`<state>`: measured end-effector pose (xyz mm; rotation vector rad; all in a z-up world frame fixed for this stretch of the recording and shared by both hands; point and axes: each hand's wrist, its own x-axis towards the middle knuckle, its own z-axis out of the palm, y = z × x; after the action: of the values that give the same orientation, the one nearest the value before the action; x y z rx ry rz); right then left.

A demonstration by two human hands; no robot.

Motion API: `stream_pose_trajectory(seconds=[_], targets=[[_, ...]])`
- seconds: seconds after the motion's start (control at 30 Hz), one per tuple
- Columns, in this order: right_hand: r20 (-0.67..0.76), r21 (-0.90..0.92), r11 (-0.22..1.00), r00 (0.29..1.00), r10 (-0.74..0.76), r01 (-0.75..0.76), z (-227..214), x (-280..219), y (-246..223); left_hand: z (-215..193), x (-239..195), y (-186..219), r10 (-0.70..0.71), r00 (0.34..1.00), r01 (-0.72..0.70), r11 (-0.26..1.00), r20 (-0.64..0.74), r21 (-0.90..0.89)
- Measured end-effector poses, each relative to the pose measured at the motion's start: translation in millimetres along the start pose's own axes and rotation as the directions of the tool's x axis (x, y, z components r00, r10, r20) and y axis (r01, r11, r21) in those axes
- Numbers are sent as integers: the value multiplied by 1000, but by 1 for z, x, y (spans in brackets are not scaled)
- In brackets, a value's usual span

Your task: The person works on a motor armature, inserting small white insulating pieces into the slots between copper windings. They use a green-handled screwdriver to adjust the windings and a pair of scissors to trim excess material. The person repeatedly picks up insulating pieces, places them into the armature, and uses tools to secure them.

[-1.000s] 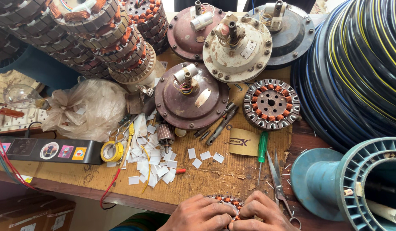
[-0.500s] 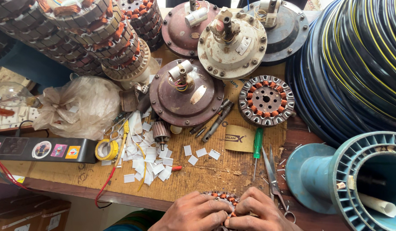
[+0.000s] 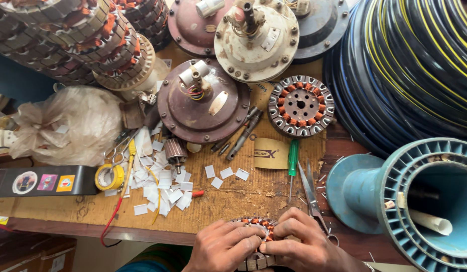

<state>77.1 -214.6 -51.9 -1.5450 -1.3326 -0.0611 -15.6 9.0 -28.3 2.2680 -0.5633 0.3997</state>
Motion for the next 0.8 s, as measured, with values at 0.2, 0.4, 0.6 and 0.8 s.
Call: stream_pose_trajectory(seconds=[0.2, 0.4, 0.6, 0.8], targets=[[16, -43, 998, 998, -54, 54, 1, 0, 5, -6, 6, 2, -19, 1000, 19, 999, -2, -48], [51, 34, 999, 999, -9, 7, 1, -6, 8, -6, 1, -3, 16, 999, -16, 1000, 40, 9], [109, -16, 995, 989, -96, 98, 4, -15, 15, 8, -15, -8, -25, 999, 26, 999, 36, -20], [146, -9, 995, 984, -98, 101, 4, -28, 23, 11, -24, -13, -3, 999, 4, 1000, 41, -31]])
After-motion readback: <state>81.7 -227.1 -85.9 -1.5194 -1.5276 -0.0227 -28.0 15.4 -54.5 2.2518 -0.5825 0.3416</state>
